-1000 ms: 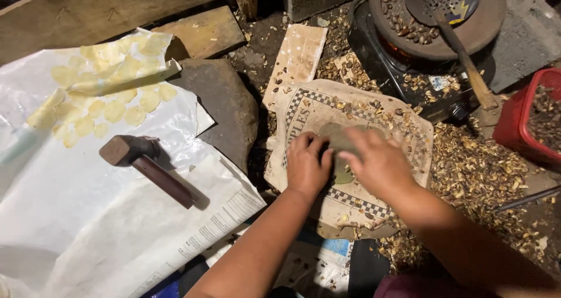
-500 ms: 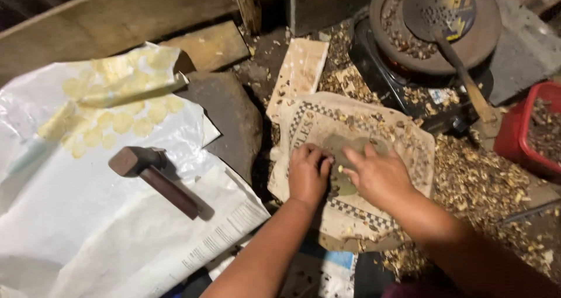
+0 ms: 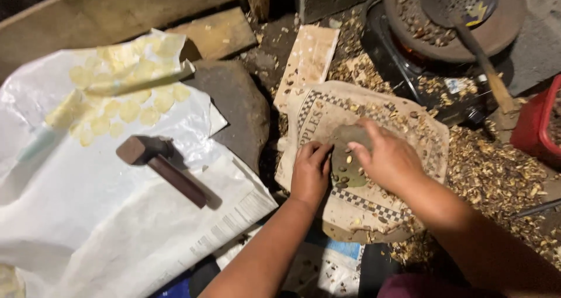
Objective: Cracking nuts with a stone and flattening them with a mallet on a plastic sheet.
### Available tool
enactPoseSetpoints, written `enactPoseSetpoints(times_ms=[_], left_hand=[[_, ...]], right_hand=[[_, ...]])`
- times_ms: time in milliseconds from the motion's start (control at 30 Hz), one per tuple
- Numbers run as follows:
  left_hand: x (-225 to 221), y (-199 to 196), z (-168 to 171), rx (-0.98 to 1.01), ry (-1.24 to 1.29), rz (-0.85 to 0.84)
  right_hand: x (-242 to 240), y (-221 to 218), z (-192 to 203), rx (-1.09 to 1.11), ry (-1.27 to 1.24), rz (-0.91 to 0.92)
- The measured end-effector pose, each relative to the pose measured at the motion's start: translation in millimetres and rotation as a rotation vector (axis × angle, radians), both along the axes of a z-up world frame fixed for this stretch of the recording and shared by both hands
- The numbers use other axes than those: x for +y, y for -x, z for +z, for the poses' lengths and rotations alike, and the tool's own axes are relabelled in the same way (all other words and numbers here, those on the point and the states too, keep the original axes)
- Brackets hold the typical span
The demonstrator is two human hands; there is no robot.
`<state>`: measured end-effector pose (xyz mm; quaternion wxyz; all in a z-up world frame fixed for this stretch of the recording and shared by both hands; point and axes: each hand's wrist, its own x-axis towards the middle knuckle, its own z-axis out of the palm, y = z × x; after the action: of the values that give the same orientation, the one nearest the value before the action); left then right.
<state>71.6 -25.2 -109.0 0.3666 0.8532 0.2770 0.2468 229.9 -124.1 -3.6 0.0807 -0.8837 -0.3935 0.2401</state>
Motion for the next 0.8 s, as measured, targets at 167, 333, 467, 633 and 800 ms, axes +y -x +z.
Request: enactPoseSetpoints(times_ms=[167,333,467,633,800], left_hand=[[3.2,-5.6,-8.3,-0.052,-0.073,-0.009],[9.7,-18.5,-12.0,-0.045,-0.109,-0.007],[8.0,-27.8,-13.5,0.044,-0.076,-0.055],[7.1,-19.1,2.7,0.118,-0.018,-0.092],[5.7,-12.9,-1.5,-0.073,-0.001,-0.002]], right_hand=[[5.9,7.2,17.3,0.09,0.161,-0.052],[-19.3,18.8,-20.9,-0.285,0.143,0.264],[-31.2,5.8,-21.3,-0.138,0.148,0.106],[-19.9,3.6,-14.4,-0.096,-0.054,0.057],[0.1,5.1,2.4,-0.14,-0.037,0.278]])
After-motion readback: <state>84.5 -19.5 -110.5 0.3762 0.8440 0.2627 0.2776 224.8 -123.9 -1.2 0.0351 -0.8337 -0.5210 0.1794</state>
